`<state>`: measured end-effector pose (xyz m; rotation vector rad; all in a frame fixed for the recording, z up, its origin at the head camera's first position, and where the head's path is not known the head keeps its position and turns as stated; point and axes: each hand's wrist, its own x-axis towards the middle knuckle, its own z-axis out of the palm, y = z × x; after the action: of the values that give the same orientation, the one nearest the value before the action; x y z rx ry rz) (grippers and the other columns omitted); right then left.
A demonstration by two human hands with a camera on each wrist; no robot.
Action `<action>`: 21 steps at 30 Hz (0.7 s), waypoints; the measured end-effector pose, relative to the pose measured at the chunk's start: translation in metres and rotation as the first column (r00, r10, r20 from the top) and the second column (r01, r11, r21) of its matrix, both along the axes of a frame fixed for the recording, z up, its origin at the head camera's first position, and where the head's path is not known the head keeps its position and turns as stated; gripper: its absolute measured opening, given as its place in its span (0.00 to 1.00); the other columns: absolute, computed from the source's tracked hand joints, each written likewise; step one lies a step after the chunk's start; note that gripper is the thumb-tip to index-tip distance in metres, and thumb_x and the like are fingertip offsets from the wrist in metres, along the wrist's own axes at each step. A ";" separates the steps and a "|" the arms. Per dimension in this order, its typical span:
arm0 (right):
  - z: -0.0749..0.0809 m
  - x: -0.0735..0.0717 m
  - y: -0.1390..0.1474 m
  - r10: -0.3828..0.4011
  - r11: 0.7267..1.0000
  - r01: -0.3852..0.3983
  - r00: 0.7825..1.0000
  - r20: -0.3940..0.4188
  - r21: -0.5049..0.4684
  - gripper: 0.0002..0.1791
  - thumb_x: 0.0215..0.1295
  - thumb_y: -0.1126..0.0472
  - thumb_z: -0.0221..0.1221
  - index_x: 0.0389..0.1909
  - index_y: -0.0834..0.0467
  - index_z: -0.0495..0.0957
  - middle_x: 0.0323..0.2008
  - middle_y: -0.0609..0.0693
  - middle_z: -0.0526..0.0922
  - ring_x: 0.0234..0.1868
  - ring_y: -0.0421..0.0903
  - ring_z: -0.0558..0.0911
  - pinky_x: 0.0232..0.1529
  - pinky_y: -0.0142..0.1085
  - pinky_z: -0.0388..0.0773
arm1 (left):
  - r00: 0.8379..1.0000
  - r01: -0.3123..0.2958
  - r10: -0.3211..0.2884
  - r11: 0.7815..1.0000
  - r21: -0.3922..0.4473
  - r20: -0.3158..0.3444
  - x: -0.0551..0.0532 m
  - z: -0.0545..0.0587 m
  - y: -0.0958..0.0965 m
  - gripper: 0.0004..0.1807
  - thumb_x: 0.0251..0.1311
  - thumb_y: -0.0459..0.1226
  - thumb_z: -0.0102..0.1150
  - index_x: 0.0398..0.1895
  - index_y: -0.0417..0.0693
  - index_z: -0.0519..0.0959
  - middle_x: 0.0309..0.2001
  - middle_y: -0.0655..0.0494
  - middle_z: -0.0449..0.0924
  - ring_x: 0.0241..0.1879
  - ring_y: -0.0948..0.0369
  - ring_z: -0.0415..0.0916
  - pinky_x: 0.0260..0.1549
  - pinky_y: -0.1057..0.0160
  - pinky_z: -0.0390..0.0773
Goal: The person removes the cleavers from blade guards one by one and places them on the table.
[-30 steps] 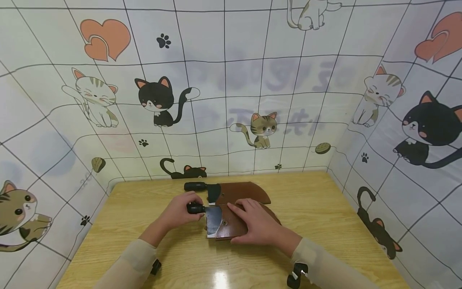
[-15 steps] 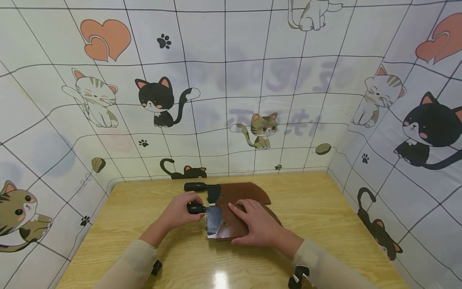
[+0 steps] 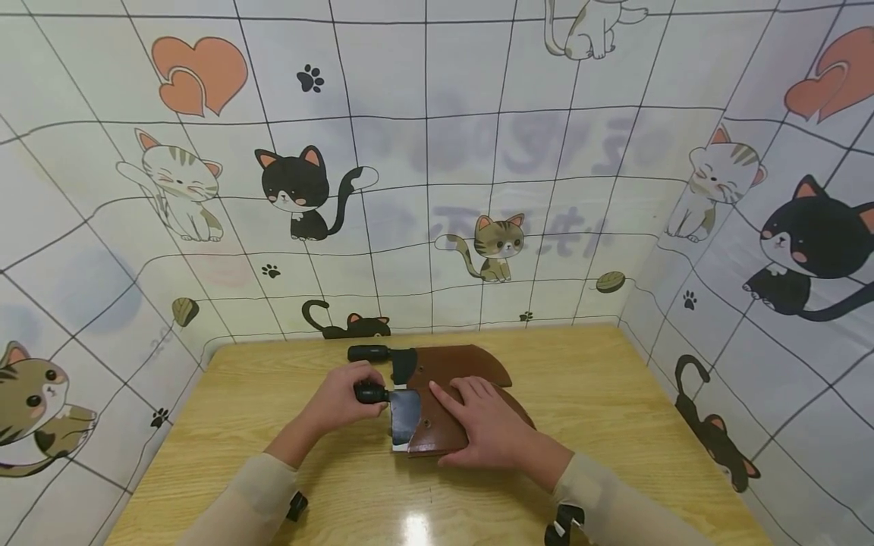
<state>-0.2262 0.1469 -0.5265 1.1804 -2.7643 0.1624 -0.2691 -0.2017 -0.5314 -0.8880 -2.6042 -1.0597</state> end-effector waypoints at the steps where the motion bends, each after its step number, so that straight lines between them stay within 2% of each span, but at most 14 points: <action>1: -0.001 0.000 0.000 -0.003 1.000 0.003 1.000 -0.001 0.005 0.69 0.59 0.11 0.59 0.92 0.44 0.48 0.76 0.56 0.67 0.77 0.55 0.67 0.80 0.56 0.60 | 1.000 0.001 -0.001 1.000 -0.004 0.002 0.000 0.000 0.000 0.17 0.54 0.40 0.84 0.42 0.67 0.85 0.41 0.73 0.82 0.39 0.66 0.80 0.41 0.59 0.83; 10: 0.001 0.001 -0.002 0.018 1.000 -0.018 1.000 -0.020 -0.007 0.67 0.60 0.13 0.61 0.91 0.46 0.52 0.74 0.57 0.70 0.75 0.54 0.68 0.80 0.55 0.61 | 1.000 -0.015 0.015 0.999 -0.042 -0.003 0.003 -0.002 -0.003 0.18 0.55 0.41 0.85 0.42 0.67 0.84 0.43 0.74 0.82 0.42 0.65 0.80 0.45 0.56 0.84; 21: -0.002 -0.001 -0.003 0.001 1.000 0.000 0.999 -0.034 0.019 0.68 0.59 0.12 0.60 0.92 0.43 0.51 0.74 0.57 0.70 0.75 0.54 0.68 0.80 0.54 0.61 | 0.999 -0.021 0.020 0.998 -0.057 -0.026 0.003 -0.001 -0.005 0.19 0.55 0.42 0.84 0.43 0.71 0.83 0.42 0.75 0.79 0.39 0.66 0.78 0.40 0.59 0.82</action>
<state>-0.2273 0.1440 -0.5282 1.1774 -2.7425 0.1158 -0.2663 -0.2062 -0.5322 -0.8790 -2.6288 -0.9671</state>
